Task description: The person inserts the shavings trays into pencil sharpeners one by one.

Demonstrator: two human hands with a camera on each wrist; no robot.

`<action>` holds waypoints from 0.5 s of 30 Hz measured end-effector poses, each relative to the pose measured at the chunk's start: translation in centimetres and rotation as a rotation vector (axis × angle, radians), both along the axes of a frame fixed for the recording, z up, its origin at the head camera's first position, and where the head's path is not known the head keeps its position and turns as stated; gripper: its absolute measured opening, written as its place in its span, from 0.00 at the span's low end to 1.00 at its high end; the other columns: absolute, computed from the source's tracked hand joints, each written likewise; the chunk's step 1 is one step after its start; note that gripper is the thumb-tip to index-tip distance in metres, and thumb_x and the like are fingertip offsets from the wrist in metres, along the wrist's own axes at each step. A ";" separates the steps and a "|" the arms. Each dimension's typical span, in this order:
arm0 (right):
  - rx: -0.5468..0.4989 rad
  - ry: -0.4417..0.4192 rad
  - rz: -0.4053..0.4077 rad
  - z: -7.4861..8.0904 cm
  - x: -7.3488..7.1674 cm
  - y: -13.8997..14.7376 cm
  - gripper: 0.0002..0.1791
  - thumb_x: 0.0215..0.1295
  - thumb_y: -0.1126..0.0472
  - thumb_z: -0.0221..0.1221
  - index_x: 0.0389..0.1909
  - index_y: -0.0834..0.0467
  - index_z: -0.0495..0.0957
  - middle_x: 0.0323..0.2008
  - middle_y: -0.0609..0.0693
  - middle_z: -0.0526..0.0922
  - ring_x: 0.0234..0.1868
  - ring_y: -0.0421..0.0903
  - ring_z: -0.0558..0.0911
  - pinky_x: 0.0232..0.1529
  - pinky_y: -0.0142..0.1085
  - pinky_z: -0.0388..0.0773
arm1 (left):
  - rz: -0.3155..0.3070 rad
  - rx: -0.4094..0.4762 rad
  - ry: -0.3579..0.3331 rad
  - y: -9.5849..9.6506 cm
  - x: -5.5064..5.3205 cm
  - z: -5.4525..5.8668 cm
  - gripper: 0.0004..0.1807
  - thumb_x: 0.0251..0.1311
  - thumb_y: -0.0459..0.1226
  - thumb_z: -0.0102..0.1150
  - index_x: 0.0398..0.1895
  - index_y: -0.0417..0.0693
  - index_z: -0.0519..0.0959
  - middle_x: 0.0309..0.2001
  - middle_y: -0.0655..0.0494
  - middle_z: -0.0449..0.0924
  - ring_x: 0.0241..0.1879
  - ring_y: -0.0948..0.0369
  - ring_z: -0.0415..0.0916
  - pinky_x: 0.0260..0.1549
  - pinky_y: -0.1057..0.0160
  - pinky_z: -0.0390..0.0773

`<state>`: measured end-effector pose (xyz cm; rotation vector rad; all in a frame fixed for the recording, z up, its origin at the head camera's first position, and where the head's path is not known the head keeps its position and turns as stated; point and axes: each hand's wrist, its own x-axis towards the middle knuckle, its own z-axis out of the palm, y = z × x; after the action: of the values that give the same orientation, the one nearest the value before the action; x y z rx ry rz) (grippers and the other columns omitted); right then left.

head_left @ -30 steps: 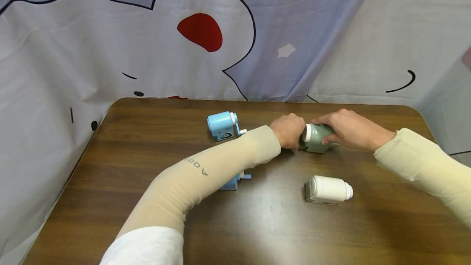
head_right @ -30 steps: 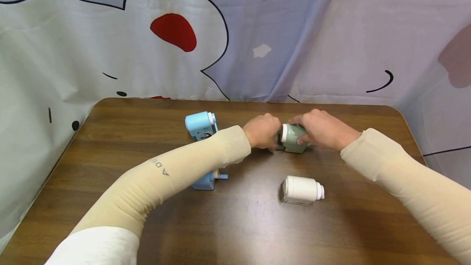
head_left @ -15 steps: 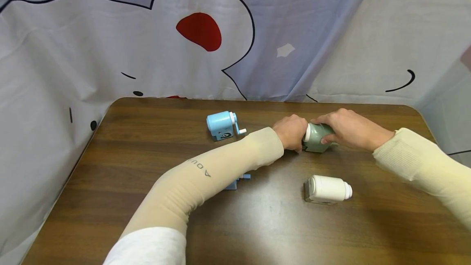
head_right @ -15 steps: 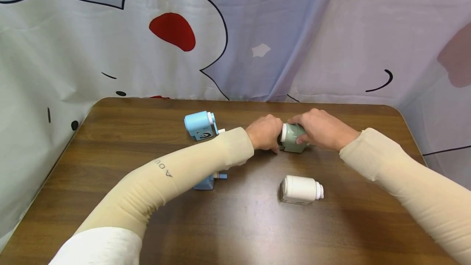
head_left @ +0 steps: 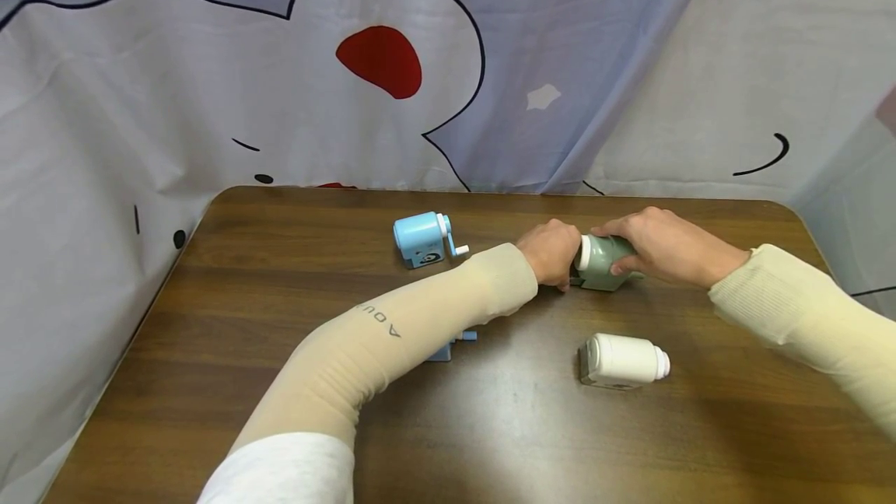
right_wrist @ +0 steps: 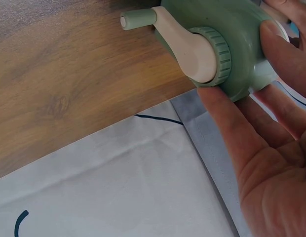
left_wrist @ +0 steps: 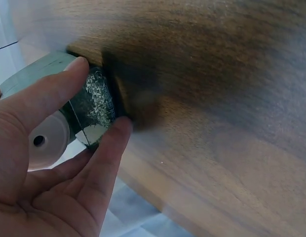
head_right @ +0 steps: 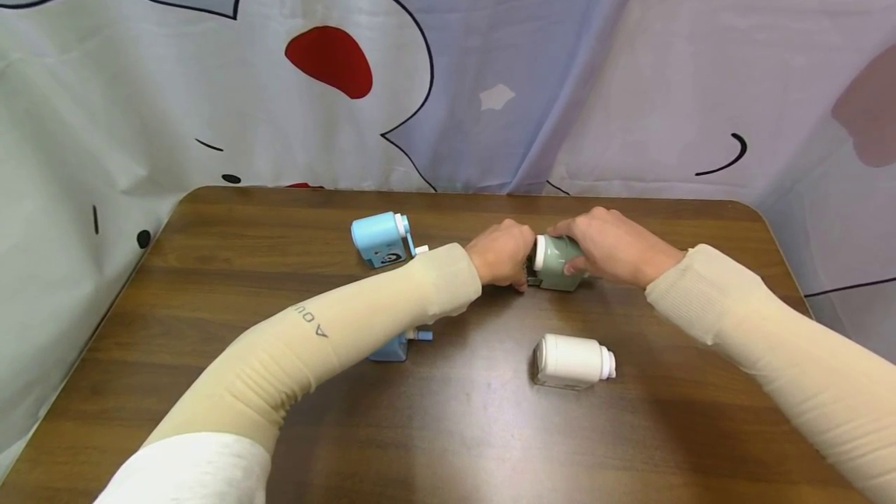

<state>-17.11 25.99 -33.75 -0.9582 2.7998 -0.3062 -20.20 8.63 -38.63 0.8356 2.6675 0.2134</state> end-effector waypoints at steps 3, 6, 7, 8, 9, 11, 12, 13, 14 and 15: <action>-0.001 0.003 0.000 0.0 0.0 0.1 0.32 0.50 0.63 0.77 0.57 0.67 0.80 0.48 0.61 0.86 0.40 0.49 0.85 0.42 0.48 0.81 | 0.011 0.008 -0.003 0.2 0.0 0.0 0.24 0.42 0.40 0.84 0.44 0.48 0.84 0.40 0.58 0.84 0.36 0.62 0.79 0.39 0.64 0.80; 0.000 -0.004 -0.006 0.0 0.1 0.1 0.32 0.50 0.62 0.77 0.57 0.67 0.80 0.48 0.60 0.86 0.39 0.48 0.85 0.41 0.47 0.81 | 0.020 0.016 -0.006 0.3 0.1 0.0 0.25 0.42 0.40 0.84 0.45 0.48 0.84 0.41 0.57 0.84 0.37 0.63 0.79 0.40 0.65 0.80; 0.000 -0.007 -0.008 0.0 0.1 0.1 0.32 0.50 0.62 0.76 0.57 0.67 0.80 0.48 0.59 0.86 0.39 0.48 0.85 0.40 0.47 0.81 | 0.026 0.020 -0.009 0.4 0.1 0.0 0.25 0.42 0.40 0.84 0.45 0.48 0.84 0.42 0.57 0.84 0.37 0.63 0.79 0.40 0.65 0.80; 0.000 -0.008 -0.008 0.1 0.2 0.1 0.32 0.50 0.62 0.76 0.57 0.67 0.80 0.48 0.59 0.86 0.39 0.47 0.84 0.40 0.46 0.81 | 0.030 0.024 -0.009 0.4 0.1 -0.1 0.25 0.42 0.40 0.84 0.45 0.47 0.84 0.42 0.57 0.84 0.37 0.63 0.79 0.40 0.65 0.80; -0.001 -0.008 -0.007 0.1 0.2 0.1 0.32 0.50 0.62 0.76 0.57 0.67 0.80 0.48 0.59 0.86 0.38 0.47 0.84 0.40 0.46 0.81 | 0.032 0.029 -0.010 0.5 0.1 -0.1 0.25 0.42 0.40 0.84 0.45 0.47 0.84 0.42 0.57 0.85 0.37 0.63 0.79 0.41 0.66 0.80; -0.004 -0.004 -0.001 0.1 0.3 0.2 0.32 0.50 0.62 0.76 0.57 0.67 0.80 0.48 0.59 0.86 0.38 0.47 0.84 0.39 0.46 0.80 | 0.035 0.042 -0.012 0.6 0.0 -0.2 0.25 0.42 0.41 0.84 0.44 0.47 0.84 0.41 0.57 0.85 0.38 0.63 0.79 0.41 0.66 0.80; -0.004 -0.001 0.000 0.1 0.3 0.2 0.32 0.50 0.63 0.76 0.57 0.67 0.80 0.48 0.59 0.86 0.38 0.47 0.84 0.39 0.46 0.80 | 0.041 0.051 -0.017 0.6 0.0 -0.3 0.24 0.41 0.40 0.84 0.44 0.46 0.84 0.41 0.57 0.85 0.37 0.63 0.80 0.41 0.66 0.80; -0.006 0.002 0.004 0.1 0.3 0.1 0.32 0.50 0.63 0.76 0.57 0.67 0.80 0.48 0.59 0.86 0.38 0.47 0.84 0.39 0.46 0.80 | 0.042 0.059 -0.019 0.6 0.0 -0.3 0.24 0.41 0.40 0.84 0.44 0.46 0.84 0.41 0.57 0.84 0.38 0.63 0.80 0.41 0.66 0.80; -0.008 0.005 0.008 0.1 0.2 0.1 0.32 0.50 0.63 0.76 0.57 0.67 0.80 0.48 0.60 0.86 0.38 0.47 0.84 0.39 0.46 0.81 | 0.044 0.066 -0.019 0.6 -0.1 -0.3 0.24 0.41 0.40 0.84 0.44 0.46 0.84 0.41 0.57 0.84 0.38 0.63 0.80 0.41 0.66 0.80; -0.009 0.007 0.011 0.1 0.2 0.1 0.32 0.50 0.63 0.76 0.57 0.68 0.80 0.48 0.60 0.86 0.38 0.47 0.85 0.39 0.46 0.81 | 0.047 0.072 -0.022 0.7 -0.1 -0.3 0.24 0.41 0.40 0.84 0.44 0.46 0.84 0.40 0.57 0.84 0.38 0.63 0.80 0.41 0.67 0.80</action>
<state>-16.93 26.10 -33.66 -0.9785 2.8008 -0.3144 -20.31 9.30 -38.93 0.7875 2.6753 0.3300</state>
